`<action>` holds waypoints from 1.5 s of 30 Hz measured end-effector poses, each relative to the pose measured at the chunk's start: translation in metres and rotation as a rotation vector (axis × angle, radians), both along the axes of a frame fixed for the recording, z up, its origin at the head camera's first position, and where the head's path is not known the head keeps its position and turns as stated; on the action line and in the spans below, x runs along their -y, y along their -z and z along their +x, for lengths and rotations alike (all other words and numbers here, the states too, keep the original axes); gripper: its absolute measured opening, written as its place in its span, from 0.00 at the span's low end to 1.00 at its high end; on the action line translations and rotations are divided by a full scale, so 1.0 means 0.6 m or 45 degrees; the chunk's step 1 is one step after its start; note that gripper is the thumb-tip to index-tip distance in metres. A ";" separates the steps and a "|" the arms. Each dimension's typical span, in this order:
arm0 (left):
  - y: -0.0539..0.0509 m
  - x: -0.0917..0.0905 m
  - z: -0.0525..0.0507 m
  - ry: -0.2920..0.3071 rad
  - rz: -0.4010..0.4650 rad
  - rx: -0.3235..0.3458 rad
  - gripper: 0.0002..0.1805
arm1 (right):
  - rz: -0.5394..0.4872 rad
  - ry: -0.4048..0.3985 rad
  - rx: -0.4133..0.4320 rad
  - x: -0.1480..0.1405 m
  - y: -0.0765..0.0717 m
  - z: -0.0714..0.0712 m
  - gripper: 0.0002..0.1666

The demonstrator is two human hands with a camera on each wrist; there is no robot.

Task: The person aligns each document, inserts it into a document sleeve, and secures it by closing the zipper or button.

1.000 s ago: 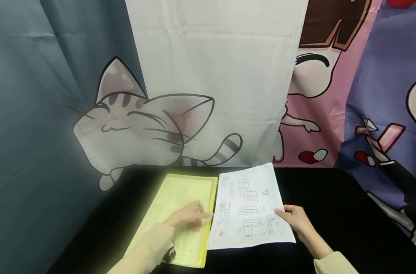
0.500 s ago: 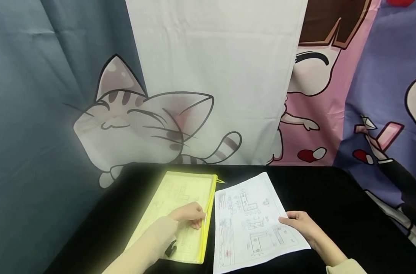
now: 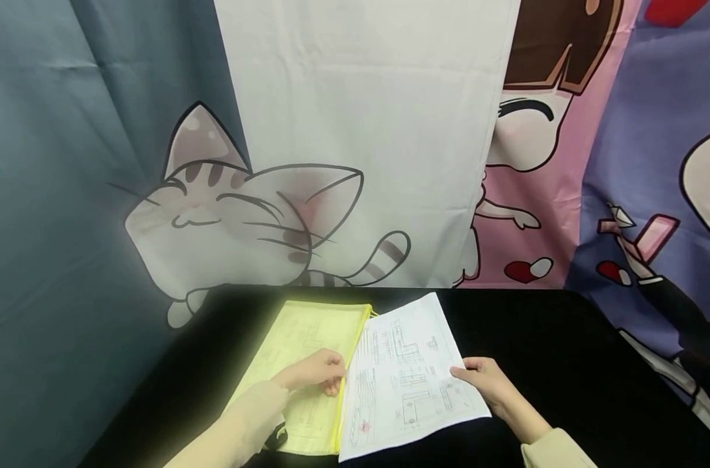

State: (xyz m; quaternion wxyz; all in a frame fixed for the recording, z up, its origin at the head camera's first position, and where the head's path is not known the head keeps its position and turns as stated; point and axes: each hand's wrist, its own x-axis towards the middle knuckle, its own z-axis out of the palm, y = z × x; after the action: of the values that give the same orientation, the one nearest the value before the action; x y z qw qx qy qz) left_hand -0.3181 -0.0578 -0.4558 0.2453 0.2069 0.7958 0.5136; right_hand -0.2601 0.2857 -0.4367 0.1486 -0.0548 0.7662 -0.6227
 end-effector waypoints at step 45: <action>-0.049 0.006 -0.002 0.245 -0.218 -0.098 0.14 | 0.116 0.141 -0.079 0.023 -0.001 -0.021 0.24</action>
State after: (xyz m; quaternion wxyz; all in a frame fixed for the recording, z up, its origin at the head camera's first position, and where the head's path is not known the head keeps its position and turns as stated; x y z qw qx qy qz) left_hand -0.3195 -0.0614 -0.4265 0.2794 0.2801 0.8220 0.4096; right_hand -0.2729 0.2717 -0.4359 0.0927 -0.0249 0.7999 -0.5924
